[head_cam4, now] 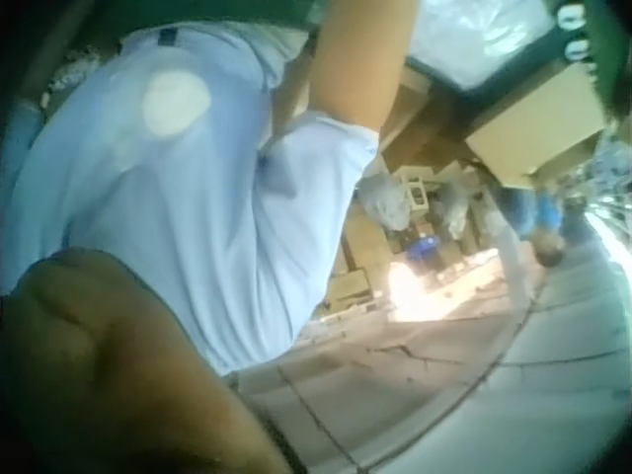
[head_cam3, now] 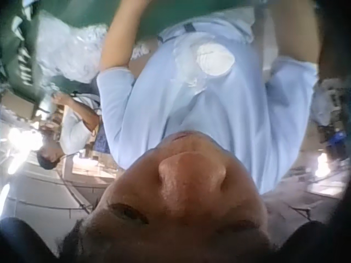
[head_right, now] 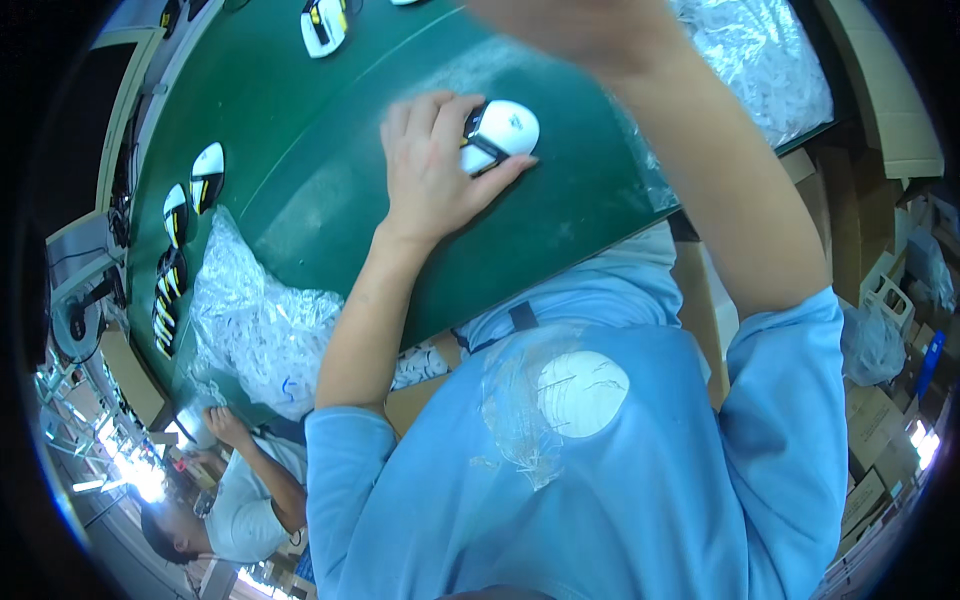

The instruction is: The person assembles components into a handheld device housing by hand, taking white and black components from cardboard boxes and fitting them into the housing.

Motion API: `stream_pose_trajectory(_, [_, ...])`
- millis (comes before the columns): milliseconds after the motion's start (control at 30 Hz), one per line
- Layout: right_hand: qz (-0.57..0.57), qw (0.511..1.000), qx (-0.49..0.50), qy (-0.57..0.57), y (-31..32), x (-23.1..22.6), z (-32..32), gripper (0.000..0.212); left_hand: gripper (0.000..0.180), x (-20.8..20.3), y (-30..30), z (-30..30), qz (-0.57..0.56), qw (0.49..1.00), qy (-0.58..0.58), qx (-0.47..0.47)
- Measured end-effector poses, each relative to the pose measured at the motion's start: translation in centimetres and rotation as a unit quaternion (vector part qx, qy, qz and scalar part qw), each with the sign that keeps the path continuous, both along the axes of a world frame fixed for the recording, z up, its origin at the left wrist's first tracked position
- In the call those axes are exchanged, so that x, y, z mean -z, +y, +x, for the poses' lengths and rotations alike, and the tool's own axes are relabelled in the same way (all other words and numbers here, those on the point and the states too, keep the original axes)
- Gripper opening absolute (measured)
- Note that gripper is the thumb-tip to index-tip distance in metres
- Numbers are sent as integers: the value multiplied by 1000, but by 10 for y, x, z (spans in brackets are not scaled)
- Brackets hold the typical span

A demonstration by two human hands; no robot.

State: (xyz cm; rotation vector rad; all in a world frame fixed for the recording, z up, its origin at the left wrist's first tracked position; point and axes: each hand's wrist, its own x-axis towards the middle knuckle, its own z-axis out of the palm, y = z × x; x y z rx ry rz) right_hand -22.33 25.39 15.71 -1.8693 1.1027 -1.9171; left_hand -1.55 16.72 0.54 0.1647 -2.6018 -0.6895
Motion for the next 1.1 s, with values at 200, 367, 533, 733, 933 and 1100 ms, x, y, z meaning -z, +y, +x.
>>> stream_pose_trajectory(200, [320, 845, 366, 222, 137, 39, -68, 16, 51, -25, -61, 24, -78, 992, -1, -104])
stream_pose_trajectory(367, [378, 808, 323, 317, 152, 83, -61, 15, 53, -8, -211, 45, -273, 918, -45, -286])
stream_pose_trajectory(533, [463, 759, 315, 333, 134, 111, -61, 9, 81, -20, -189, -26, -134, 954, -60, -262])
stream_pose_trajectory(733, [450, 752, 251, 410, 128, 87, -48, 15, 98, 9, -161, -95, -97, 938, -90, -319])
stream_pose_trajectory(933, [433, 766, 226, 418, 138, 88, -46, 17, 83, 6, -175, -70, -51, 954, -79, -284])
stream_pose_trajectory(1100, [514, 745, 182, 384, 140, 97, -51, 17, 73, -28, -113, -8, 34, 987, -24, -153])
